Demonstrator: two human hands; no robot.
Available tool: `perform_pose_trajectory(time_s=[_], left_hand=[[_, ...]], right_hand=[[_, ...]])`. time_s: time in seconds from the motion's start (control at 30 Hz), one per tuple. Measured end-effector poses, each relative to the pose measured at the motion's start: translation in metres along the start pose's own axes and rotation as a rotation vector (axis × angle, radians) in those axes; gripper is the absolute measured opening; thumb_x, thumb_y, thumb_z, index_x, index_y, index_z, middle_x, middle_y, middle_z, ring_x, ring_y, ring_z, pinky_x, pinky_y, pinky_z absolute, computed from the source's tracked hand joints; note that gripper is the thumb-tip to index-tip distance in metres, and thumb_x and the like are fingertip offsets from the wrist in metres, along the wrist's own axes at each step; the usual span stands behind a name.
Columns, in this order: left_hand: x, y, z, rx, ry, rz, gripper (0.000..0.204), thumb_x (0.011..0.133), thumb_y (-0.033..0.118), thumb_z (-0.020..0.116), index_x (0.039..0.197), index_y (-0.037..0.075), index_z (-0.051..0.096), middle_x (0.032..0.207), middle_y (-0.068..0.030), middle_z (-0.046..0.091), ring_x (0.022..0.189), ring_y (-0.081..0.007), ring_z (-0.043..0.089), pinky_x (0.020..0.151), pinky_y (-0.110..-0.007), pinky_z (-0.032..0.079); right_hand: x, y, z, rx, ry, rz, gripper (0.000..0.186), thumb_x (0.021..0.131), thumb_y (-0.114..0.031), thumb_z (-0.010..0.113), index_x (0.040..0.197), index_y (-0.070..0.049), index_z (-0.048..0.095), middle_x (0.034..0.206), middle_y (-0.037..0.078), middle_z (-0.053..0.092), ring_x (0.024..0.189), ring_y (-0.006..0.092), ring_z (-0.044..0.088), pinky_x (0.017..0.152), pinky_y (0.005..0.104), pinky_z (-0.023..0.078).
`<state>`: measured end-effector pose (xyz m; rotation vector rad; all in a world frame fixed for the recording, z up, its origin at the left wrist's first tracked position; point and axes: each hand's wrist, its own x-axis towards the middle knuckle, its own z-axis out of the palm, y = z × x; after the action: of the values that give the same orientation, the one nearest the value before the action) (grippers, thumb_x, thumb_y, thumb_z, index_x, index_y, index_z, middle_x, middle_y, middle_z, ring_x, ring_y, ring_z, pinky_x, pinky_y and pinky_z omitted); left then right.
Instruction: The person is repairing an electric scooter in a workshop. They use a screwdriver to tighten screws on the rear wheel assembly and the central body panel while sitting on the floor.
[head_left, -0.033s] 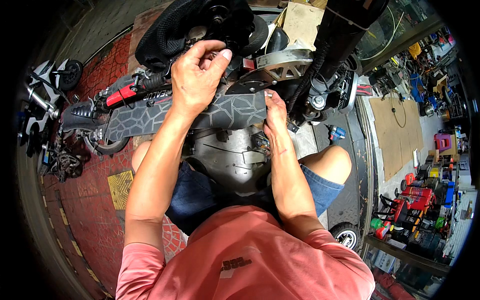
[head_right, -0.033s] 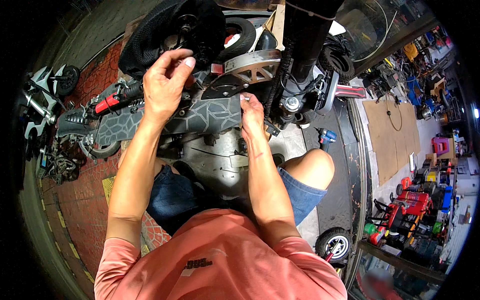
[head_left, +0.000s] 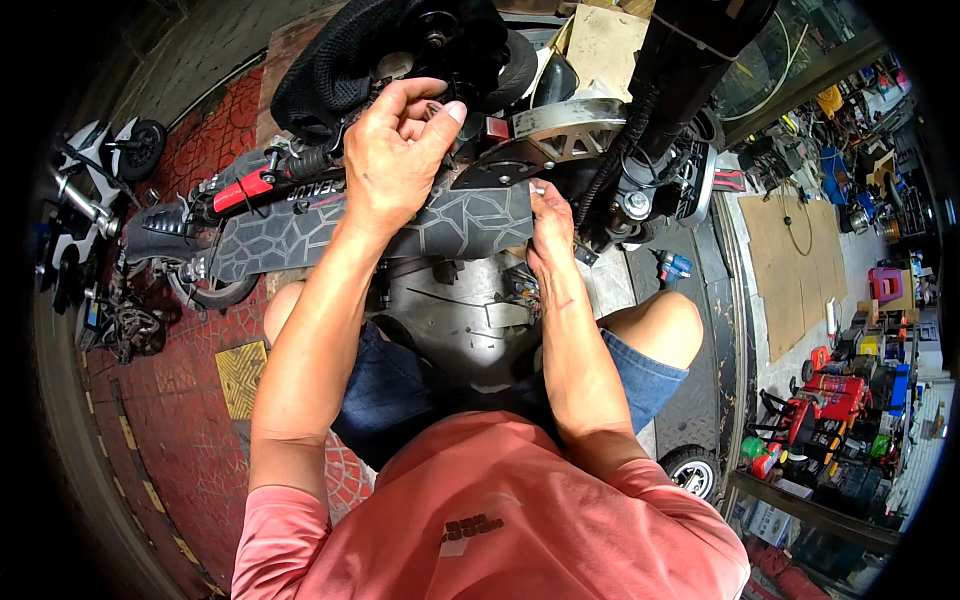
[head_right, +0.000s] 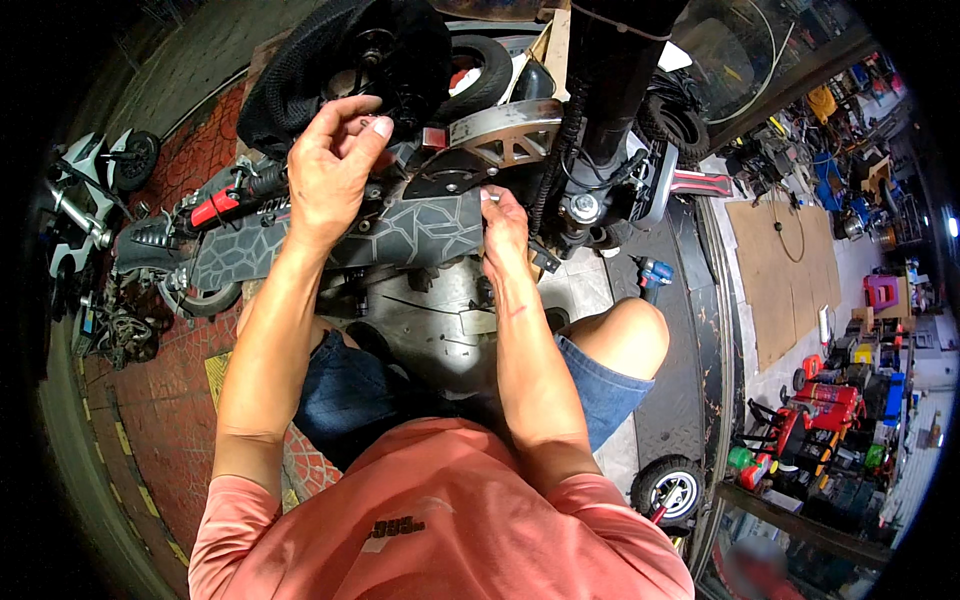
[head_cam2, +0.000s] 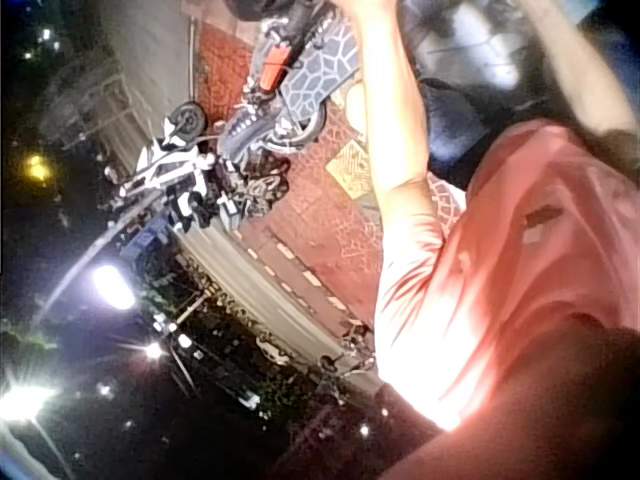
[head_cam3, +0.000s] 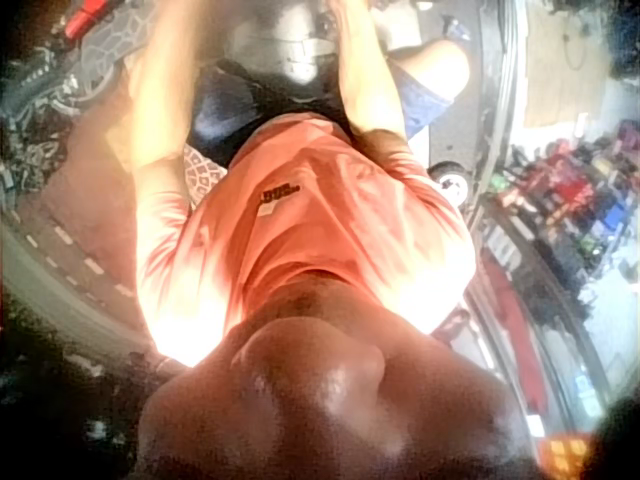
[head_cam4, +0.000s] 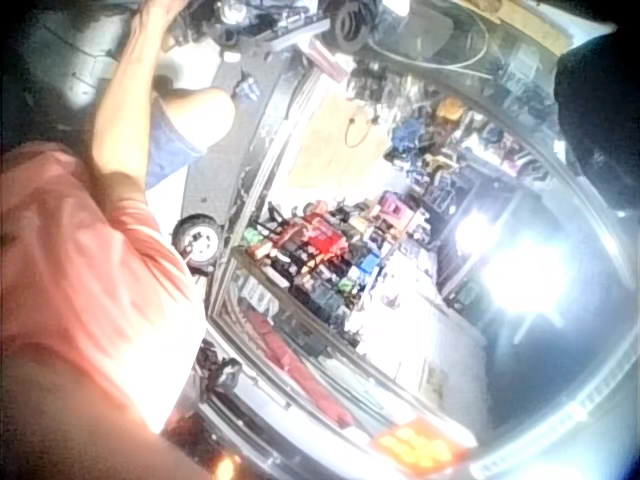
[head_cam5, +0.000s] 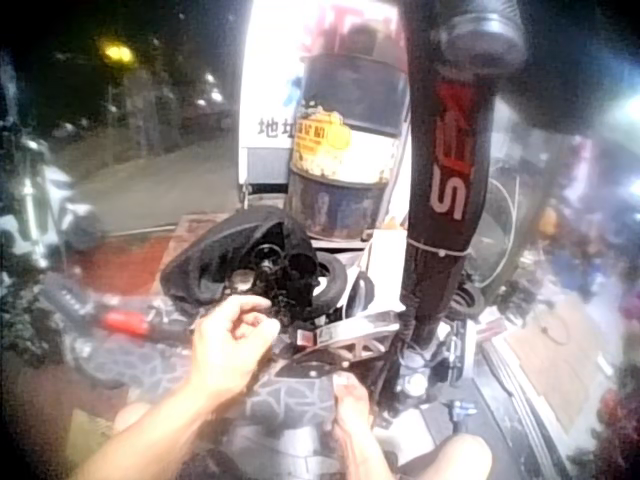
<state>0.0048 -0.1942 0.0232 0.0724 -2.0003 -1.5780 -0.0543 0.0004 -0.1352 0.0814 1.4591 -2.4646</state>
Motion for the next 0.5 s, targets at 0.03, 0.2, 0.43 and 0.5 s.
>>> perform_pose_trajectory(time_s=[0.03,0.2,0.43,0.5], left_hand=[[-0.001,0.000,0.002,-0.062,0.006,-0.019,0.024,0.102,0.018,0.071,0.115,-0.002,0.069,0.098,-0.0062,0.074,0.078,-0.0089,0.068,0.067,-0.023,0.053],[0.005,-0.010,0.007,-0.323,-0.151,-0.006,0.026,0.107,0.020,0.061,0.117,-0.004,0.067,0.105,-0.0133,0.077,0.073,-0.0094,0.068,0.063,-0.023,0.054],[0.029,-0.009,-0.006,-0.550,-0.264,-0.348,0.033,0.111,0.029,0.053,0.117,-0.002,0.062,0.078,-0.0070,0.063,0.052,-0.0085,0.050,0.054,-0.025,0.053],[0.030,-0.005,0.000,-0.445,-0.188,-0.333,0.034,0.110,0.029,0.055,0.123,-0.003,0.059,0.077,-0.0059,0.061,0.052,-0.0077,0.048,0.055,-0.025,0.054]], right_hand=[[-0.001,-0.001,0.001,-0.007,0.010,-0.004,0.015,0.106,-0.013,0.061,0.112,0.000,0.063,0.096,0.008,0.073,0.083,0.0151,0.067,0.079,0.0287,0.054],[0.000,0.007,-0.003,0.037,-0.023,-0.035,0.013,0.105,-0.012,0.061,0.111,0.000,0.063,0.095,0.007,0.073,0.081,0.0139,0.067,0.077,0.0282,0.053],[-0.001,0.006,-0.005,0.044,-0.048,-0.044,0.012,0.105,-0.012,0.062,0.111,-0.001,0.063,0.095,0.006,0.072,0.081,0.0123,0.066,0.076,0.0271,0.053],[0.000,0.006,-0.005,0.043,-0.042,-0.040,0.012,0.105,-0.012,0.062,0.111,-0.001,0.063,0.094,0.005,0.072,0.080,0.0122,0.066,0.076,0.0270,0.053]])
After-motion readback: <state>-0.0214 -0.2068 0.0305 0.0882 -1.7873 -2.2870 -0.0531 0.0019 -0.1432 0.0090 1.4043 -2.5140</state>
